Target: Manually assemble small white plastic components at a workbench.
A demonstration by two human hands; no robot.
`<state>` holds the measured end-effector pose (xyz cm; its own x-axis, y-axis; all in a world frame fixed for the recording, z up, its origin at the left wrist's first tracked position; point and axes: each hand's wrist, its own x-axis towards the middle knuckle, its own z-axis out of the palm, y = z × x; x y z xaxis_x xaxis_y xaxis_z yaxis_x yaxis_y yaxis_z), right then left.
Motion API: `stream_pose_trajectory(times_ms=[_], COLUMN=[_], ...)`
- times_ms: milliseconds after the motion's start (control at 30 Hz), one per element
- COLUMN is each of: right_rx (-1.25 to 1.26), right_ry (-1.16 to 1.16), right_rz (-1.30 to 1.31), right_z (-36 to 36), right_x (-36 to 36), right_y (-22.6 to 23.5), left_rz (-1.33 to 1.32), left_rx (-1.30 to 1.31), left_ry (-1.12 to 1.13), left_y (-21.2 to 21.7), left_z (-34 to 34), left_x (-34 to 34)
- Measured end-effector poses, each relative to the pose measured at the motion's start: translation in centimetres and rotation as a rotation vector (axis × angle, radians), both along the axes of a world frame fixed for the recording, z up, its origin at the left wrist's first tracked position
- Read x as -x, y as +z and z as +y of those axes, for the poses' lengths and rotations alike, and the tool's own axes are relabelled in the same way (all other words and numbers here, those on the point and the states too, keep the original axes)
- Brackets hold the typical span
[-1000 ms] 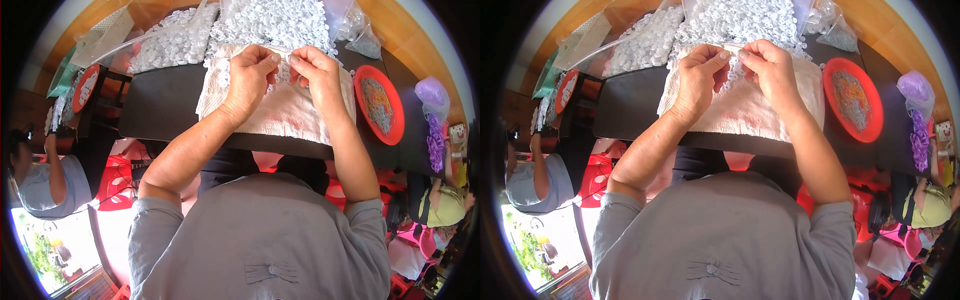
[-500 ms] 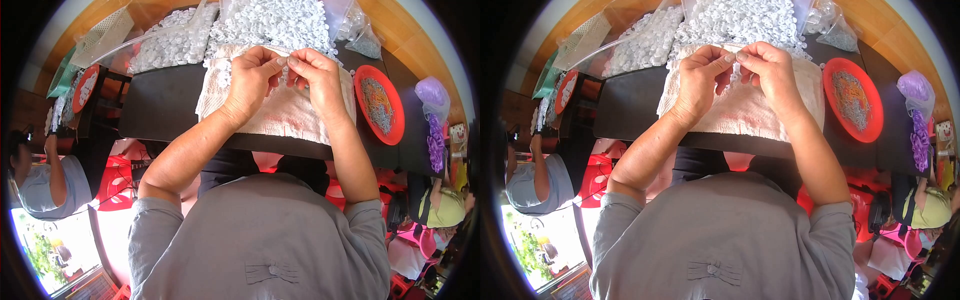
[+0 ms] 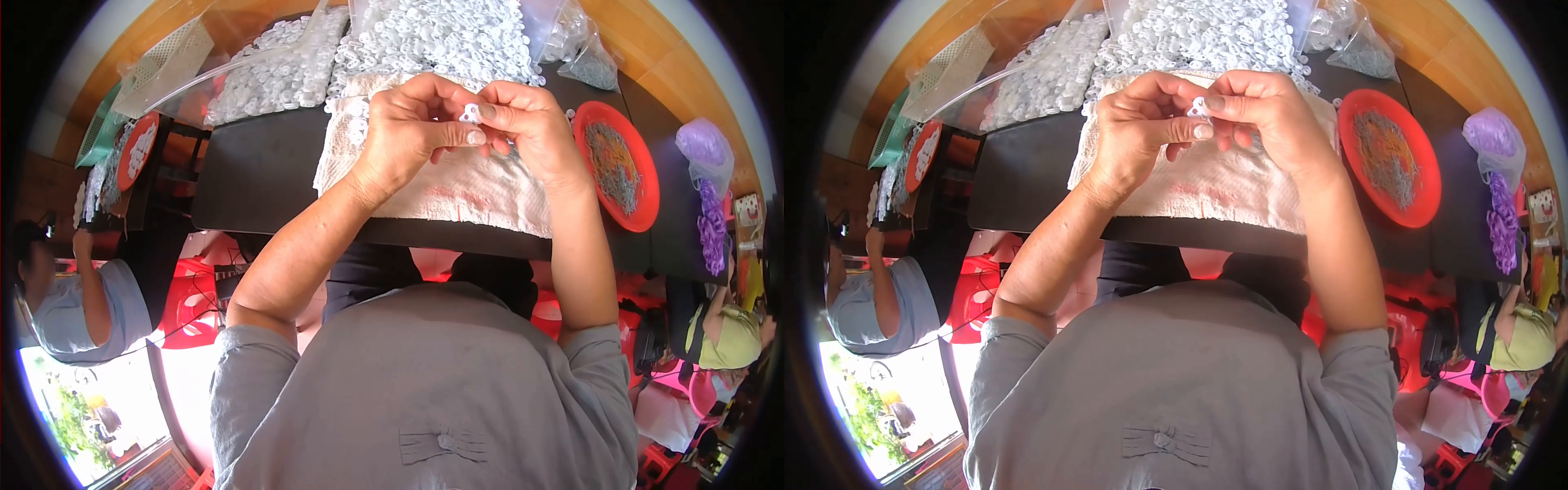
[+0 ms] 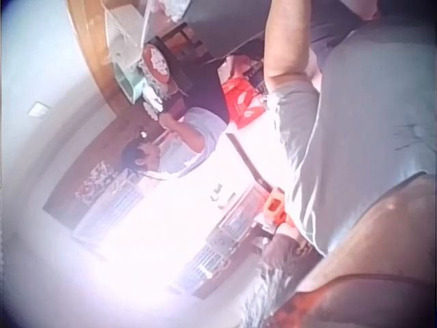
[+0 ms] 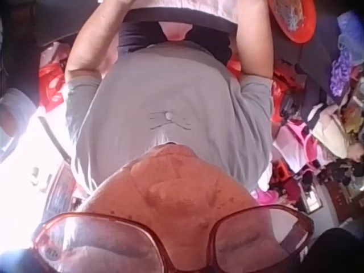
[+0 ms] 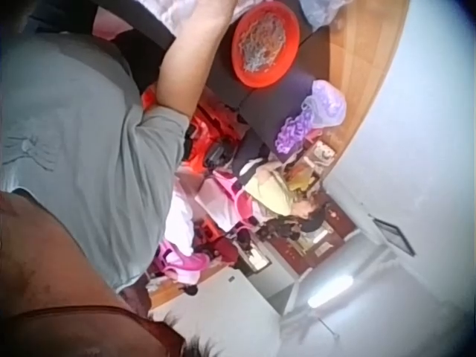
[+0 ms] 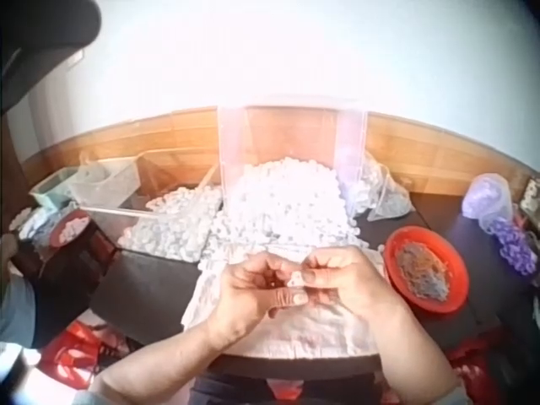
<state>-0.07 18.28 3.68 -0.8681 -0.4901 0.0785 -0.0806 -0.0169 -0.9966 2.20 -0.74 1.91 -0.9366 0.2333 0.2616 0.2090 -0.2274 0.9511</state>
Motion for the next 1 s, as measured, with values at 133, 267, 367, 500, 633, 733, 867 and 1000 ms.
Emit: stream_pose_trajectory(times_ms=[133,267,367,500,633,733,867,1000], right_rx=[0.06,0.09,0.117,0.156,0.171,0.194,0.208,0.16], right_ry=[-0.06,-0.063,-0.047,-0.011,0.012,0.003,-0.012,-0.025], right_rz=[-0.047,-0.071,-0.091,-0.116,-0.13,-0.156,-0.176,-0.14], right_z=[-0.9,-0.9,-0.9,-1.1,-1.0,-1.1,-1.3,-1.4], right_x=[-0.8,-0.9,-1.0,-1.4,-1.5,-1.7,-2.0,-2.2], right_y=[0.3,0.2,-0.1,0.0,0.0,0.1,0.3,0.6], left_rz=[0.106,0.234,0.189,0.235,0.41,0.382,0.46,0.526], left_rx=[0.103,0.114,-0.002,-0.046,0.049,0.091,0.193,0.219], left_ry=[0.074,0.088,-0.014,-0.044,0.0,0.043,0.115,0.144], left_y=[0.1,-0.7,-0.7,-0.6,-0.7,-0.9,-1.0,-1.3], left_z=[0.0,0.2,0.2,0.2,0.4,0.3,0.2,0.2], left_x=[-0.4,-0.2,-0.5,-1.0,-0.9,-1.1,-1.0,-0.9])
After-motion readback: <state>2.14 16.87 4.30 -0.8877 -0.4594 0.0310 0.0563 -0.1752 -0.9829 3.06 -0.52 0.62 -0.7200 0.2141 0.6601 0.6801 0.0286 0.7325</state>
